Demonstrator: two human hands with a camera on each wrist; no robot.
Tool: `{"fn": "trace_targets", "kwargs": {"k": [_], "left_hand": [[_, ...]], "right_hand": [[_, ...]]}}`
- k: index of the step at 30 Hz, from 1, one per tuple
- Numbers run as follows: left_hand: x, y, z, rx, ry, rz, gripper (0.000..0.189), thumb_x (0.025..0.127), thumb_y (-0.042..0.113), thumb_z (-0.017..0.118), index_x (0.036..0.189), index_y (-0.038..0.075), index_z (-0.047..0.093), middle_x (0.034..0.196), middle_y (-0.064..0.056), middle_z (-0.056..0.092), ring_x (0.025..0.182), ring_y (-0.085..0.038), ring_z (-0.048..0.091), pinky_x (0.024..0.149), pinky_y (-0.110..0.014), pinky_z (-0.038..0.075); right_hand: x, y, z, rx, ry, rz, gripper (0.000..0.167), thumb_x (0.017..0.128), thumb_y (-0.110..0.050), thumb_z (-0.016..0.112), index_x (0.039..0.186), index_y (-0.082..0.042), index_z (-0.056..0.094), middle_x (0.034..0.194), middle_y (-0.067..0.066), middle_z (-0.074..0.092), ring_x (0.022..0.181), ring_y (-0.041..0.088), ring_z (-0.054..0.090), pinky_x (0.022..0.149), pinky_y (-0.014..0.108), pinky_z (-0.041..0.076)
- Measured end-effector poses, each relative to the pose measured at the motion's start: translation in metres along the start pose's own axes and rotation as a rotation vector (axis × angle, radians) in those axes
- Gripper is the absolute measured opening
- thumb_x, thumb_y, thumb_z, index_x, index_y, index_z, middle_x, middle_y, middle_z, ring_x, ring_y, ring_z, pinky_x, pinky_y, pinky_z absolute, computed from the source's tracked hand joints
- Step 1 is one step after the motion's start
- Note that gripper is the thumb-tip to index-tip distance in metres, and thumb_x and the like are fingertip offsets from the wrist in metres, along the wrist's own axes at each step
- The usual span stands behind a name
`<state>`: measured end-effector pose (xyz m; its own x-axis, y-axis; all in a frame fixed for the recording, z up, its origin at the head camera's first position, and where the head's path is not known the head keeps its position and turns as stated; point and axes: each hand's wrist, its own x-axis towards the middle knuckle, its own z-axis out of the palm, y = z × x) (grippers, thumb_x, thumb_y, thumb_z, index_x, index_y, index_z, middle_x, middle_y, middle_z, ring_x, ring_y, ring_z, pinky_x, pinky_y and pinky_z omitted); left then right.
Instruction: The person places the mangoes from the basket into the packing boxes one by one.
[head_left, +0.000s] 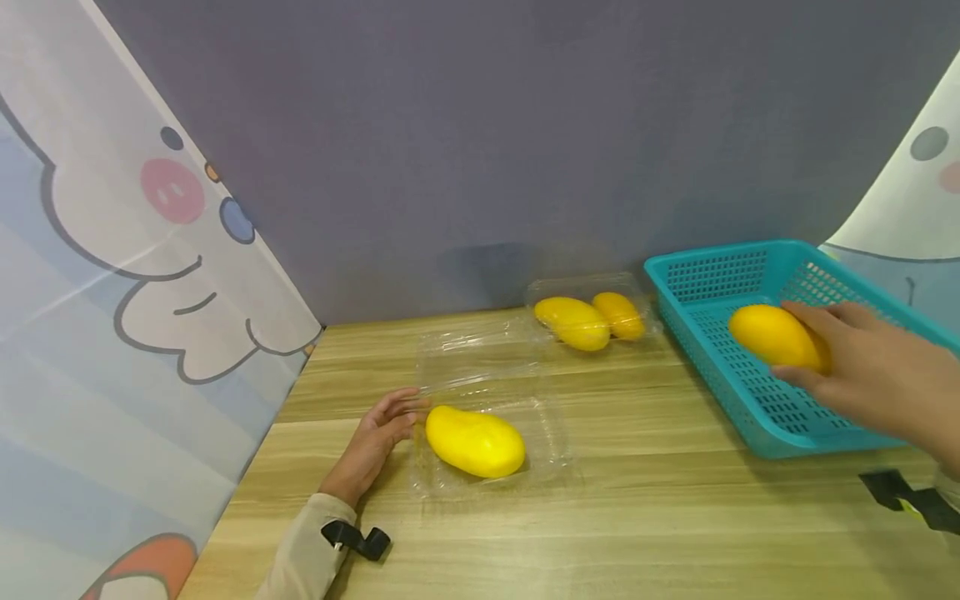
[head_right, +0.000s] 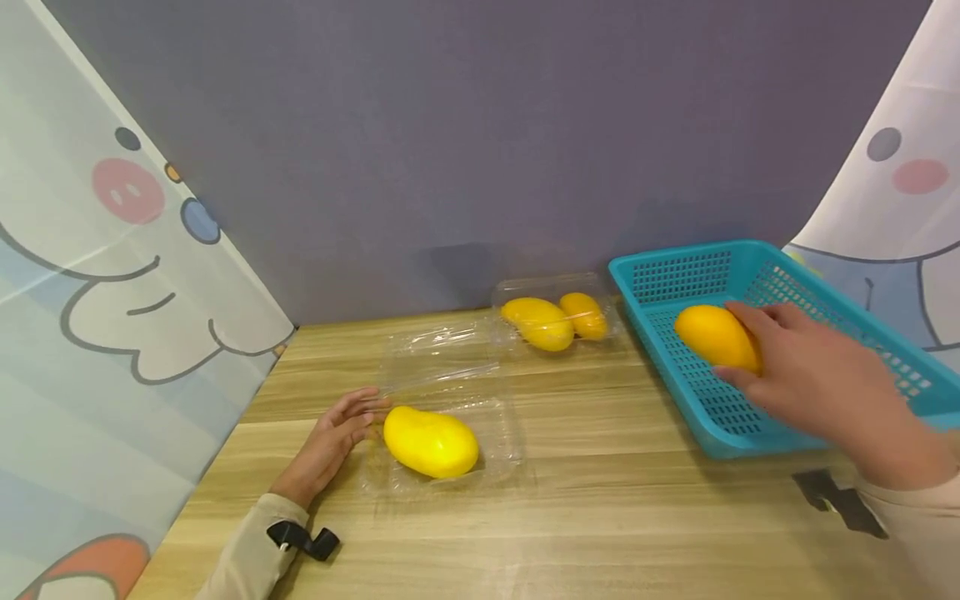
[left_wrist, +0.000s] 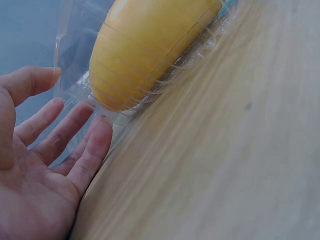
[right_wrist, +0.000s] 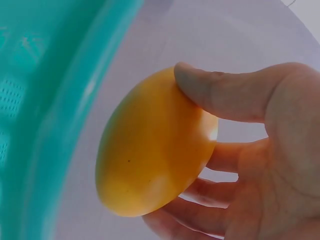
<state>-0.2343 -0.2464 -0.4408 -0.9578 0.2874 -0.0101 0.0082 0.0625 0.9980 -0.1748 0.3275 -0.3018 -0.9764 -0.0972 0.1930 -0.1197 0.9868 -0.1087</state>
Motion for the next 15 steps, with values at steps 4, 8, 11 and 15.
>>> {"fn": "trace_targets", "kwargs": {"k": [4,8,11,15], "left_hand": [[-0.001,0.000,0.001,0.004,0.007,-0.010,0.051,0.103,0.019,0.054,0.149,0.006,0.037,0.148,-0.022,0.046,0.115,-0.006,0.062,0.088,-0.023,0.052],[0.000,0.000,0.001,0.005,0.007,-0.010,0.051,0.103,0.019,0.055,0.149,0.006,0.038,0.148,-0.021,0.047,0.115,-0.007,0.062,0.087,-0.023,0.053],[0.000,0.000,0.001,0.006,-0.004,0.000,0.051,0.103,0.018,0.054,0.149,0.005,0.037,0.148,-0.022,0.046,0.115,-0.008,0.062,0.087,-0.023,0.053],[0.000,0.000,-0.001,0.004,-0.014,0.008,0.051,0.103,0.018,0.053,0.149,0.004,0.037,0.148,-0.024,0.045,0.116,-0.007,0.062,0.088,-0.023,0.053]], "right_hand": [[0.001,-0.015,-0.001,0.000,0.003,-0.027,0.085,0.087,-0.053,0.070,0.150,-0.007,0.037,0.130,0.033,0.046,0.080,0.038,0.061,0.053,0.048,0.048],[0.001,-0.031,0.000,0.005,0.015,-0.055,0.081,0.087,-0.051,0.072,0.148,-0.009,0.040,0.128,0.030,0.050,0.075,0.029,0.060,0.051,0.041,0.046],[0.001,-0.044,0.002,0.017,0.038,-0.083,0.079,0.086,-0.049,0.073,0.147,-0.010,0.043,0.126,0.027,0.053,0.075,0.026,0.060,0.050,0.039,0.045],[0.002,-0.064,0.007,0.033,0.068,-0.127,0.077,0.085,-0.047,0.076,0.147,-0.013,0.045,0.124,0.022,0.057,0.077,0.022,0.059,0.051,0.035,0.044]]}}
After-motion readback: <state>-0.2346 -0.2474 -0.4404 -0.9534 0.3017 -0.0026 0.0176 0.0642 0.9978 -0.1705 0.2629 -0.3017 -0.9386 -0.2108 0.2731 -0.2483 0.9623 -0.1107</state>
